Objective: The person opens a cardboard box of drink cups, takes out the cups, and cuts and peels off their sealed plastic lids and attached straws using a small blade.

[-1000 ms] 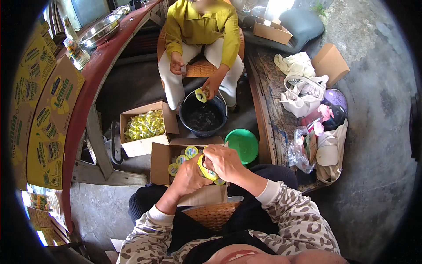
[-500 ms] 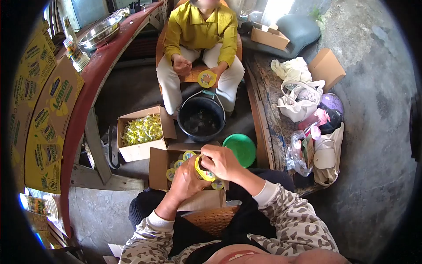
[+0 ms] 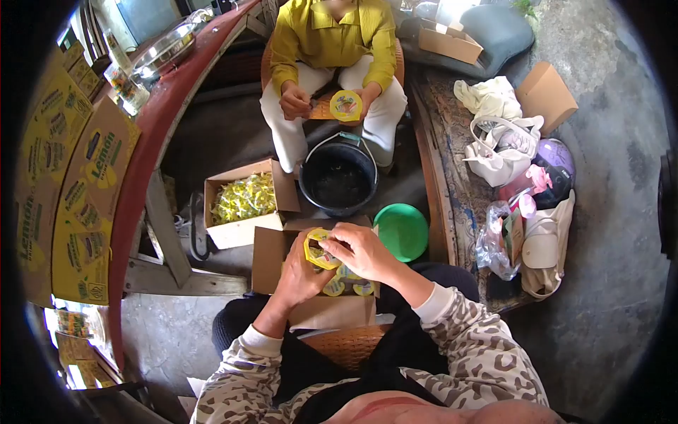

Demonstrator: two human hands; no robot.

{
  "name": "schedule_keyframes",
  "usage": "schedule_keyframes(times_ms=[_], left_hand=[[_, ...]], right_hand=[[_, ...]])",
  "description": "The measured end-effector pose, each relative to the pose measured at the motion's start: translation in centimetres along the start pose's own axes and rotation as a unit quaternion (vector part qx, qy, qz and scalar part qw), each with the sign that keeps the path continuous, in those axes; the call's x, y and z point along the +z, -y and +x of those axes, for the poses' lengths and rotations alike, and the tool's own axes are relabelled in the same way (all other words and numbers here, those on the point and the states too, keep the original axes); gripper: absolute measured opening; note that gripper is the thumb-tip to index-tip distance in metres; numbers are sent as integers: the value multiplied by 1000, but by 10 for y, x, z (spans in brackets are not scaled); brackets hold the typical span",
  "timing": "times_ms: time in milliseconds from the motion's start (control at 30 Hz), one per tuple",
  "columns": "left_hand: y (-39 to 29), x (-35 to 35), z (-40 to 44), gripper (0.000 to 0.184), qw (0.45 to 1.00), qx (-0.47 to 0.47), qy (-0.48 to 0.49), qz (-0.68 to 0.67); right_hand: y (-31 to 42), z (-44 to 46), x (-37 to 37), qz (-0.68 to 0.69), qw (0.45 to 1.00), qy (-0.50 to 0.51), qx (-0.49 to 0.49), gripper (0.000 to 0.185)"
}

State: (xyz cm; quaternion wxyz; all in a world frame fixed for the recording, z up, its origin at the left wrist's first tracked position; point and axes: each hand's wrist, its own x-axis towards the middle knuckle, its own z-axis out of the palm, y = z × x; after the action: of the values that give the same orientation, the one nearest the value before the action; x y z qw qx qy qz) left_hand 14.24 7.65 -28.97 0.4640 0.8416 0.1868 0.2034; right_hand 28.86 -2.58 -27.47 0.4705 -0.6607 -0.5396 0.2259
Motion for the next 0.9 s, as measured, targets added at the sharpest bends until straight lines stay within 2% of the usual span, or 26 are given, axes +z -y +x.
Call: schedule_keyframes(times_ms=[233, 367, 500, 567, 700, 767, 867, 900], left_hand=[[4, 7, 10, 57, 999, 11, -20, 28], [-3, 6, 11, 57, 999, -31, 27, -33], [1, 4, 10, 55, 1000, -5, 19, -15], [-1, 2, 9, 58, 999, 12, 41, 1], [-4, 0, 6, 59, 999, 4, 49, -23], [1, 4, 4, 62, 998, -4, 53, -15], [11, 13, 1, 66, 998, -12, 66, 23], [13, 15, -1, 66, 997, -18, 69, 23]], right_hand=[[-2, -8, -6, -89, 994, 7, -65, 23], [3, -10, -2, -127, 987, 11, -96, 26], [-2, -8, 6, -117, 987, 27, -104, 28], [-3, -8, 9, -109, 988, 5, -107, 29], [-3, -6, 11, -105, 989, 12, -102, 31], [-6, -5, 16, -100, 986, -25, -129, 35], [-1, -4, 13, -88, 993, 0, -83, 39], [-8, -6, 16, -123, 990, 3, -71, 41]])
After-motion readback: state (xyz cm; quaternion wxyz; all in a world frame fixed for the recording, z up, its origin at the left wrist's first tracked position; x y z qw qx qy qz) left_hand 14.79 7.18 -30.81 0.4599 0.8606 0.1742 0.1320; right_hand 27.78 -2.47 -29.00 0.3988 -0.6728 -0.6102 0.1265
